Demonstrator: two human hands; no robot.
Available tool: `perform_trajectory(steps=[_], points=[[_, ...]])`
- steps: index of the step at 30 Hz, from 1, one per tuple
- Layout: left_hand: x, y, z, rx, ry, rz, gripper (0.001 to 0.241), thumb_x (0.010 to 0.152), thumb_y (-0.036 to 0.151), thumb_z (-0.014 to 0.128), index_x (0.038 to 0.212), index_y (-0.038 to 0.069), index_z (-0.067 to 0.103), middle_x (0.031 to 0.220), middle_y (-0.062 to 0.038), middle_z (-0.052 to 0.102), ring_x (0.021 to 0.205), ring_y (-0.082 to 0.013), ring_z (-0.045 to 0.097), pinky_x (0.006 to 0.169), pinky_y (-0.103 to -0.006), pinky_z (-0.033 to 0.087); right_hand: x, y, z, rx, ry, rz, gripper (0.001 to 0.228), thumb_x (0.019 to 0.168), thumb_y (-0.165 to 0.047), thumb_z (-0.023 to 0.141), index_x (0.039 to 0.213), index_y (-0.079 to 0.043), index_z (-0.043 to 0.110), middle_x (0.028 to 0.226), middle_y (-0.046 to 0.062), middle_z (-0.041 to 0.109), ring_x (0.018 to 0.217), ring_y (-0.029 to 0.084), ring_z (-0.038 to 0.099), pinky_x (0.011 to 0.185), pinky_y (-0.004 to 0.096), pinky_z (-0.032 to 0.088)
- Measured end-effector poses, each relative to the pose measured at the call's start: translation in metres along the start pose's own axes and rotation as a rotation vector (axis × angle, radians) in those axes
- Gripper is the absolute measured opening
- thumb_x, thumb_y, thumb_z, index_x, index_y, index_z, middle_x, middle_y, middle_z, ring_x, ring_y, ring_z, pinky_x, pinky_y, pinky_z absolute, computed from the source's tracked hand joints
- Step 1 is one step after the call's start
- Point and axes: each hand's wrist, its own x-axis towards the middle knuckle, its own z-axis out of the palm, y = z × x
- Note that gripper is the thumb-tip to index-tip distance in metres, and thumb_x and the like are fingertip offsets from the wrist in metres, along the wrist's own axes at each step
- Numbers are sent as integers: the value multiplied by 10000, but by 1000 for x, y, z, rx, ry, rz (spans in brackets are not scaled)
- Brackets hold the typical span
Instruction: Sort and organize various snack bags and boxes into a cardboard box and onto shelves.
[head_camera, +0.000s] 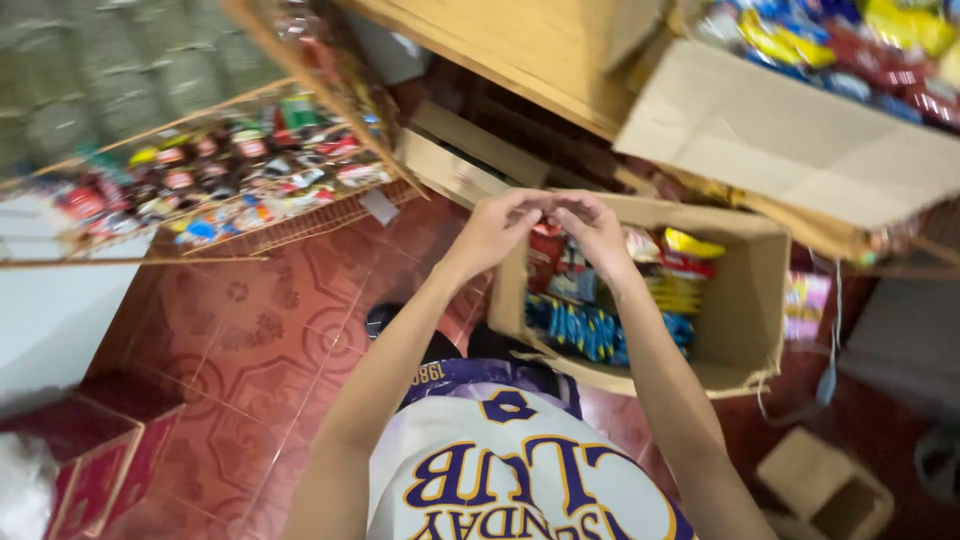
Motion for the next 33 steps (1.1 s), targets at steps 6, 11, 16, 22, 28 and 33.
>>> perform_trajectory(steps=[6, 11, 16, 22, 28, 33], points=[[-57, 42, -99, 164, 263, 192, 260, 1004, 56, 648, 1262, 34, 677, 1155, -84, 746, 1027, -152, 717, 889, -294, 580, 36, -71, 113, -2, -266, -148, 224, 1031, -88, 654, 1248, -37, 658, 1123, 22, 725, 1024, 104, 673, 933, 274, 554], [-107, 55, -180, 235, 429, 203, 293, 984, 43, 661, 1277, 57, 678, 1154, -85, 748, 969, -147, 707, 851, -286, 578, 54, -92, 206, -127, -391, -135, 220, 1019, -105, 685, 1229, -42, 680, 1084, 23, 729, 956, 93, 655, 852, 266, 538], [-157, 69, -253, 337, 591, 255, 289, 992, 49, 682, 1281, 67, 681, 1205, -84, 736, 982, -161, 713, 840, -287, 578, 72, -101, 295, -152, -577, -196, 218, 1017, -130, 673, 1222, -58, 672, 1101, 16, 748, 1014, 76, 693, 899, 254, 558], [-182, 59, -337, 348, 697, 311, 279, 994, 58, 693, 1272, 62, 666, 1191, -80, 730, 982, -158, 731, 828, -296, 598, 102, -122, 380, -189, -686, -192, 240, 1025, -124, 676, 1244, -26, 660, 1121, 51, 732, 998, 107, 671, 897, 272, 556], [-181, 65, -406, 432, 759, 356, 260, 989, 38, 685, 1248, 56, 674, 1167, -98, 724, 1002, -214, 717, 822, -313, 579, 133, -146, 446, -217, -641, -287, 233, 1010, -98, 677, 1229, -21, 661, 1131, 75, 726, 1015, 127, 695, 925, 291, 585], [-165, 53, -466, 627, 847, 482, 264, 947, 15, 704, 1204, 59, 664, 1209, -132, 692, 1172, -334, 644, 1048, -410, 501, 184, -148, 482, -247, -467, -294, 154, 1012, -91, 667, 1161, -56, 686, 1064, 54, 740, 928, 112, 704, 878, 281, 613]])
